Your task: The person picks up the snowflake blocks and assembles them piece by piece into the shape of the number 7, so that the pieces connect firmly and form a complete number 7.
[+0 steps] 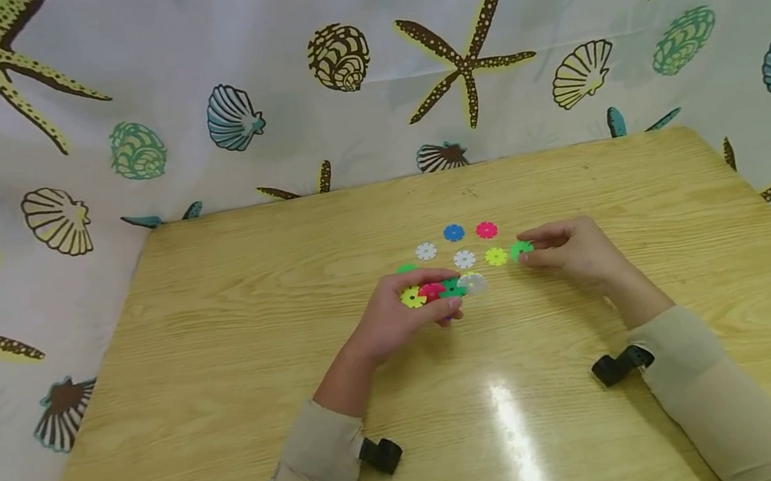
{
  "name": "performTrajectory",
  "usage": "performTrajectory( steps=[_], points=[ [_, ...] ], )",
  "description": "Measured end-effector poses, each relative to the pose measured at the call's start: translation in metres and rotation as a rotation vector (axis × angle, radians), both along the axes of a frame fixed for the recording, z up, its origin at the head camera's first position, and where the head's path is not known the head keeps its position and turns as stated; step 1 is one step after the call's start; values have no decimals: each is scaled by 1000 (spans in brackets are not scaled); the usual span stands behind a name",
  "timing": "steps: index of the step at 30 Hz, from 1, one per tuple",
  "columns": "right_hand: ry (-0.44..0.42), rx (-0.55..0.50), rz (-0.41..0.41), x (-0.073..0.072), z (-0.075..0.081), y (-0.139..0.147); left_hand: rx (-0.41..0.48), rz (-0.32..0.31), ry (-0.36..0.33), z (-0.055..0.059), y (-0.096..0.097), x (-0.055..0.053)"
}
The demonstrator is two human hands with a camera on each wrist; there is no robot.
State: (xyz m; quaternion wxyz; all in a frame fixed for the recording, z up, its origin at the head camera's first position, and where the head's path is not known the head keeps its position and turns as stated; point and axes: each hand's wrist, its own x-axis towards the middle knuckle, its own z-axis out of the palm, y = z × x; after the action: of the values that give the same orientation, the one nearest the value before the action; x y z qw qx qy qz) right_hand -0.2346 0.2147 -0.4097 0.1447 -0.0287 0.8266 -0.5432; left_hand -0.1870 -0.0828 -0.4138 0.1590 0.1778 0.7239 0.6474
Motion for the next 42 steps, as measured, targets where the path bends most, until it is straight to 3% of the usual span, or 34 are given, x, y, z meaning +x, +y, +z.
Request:
performTrajectory(
  steps=[9, 17, 42],
  points=[
    [48, -25, 13, 4, 4, -5, 12, 44, -27, 1, -2, 0],
    [31, -159, 22, 10, 10, -11, 9, 52, -38, 0, -4, -2],
    [-16, -222, 145, 24, 30, -25, 21, 53, -28, 0, -4, -5]
  ],
)
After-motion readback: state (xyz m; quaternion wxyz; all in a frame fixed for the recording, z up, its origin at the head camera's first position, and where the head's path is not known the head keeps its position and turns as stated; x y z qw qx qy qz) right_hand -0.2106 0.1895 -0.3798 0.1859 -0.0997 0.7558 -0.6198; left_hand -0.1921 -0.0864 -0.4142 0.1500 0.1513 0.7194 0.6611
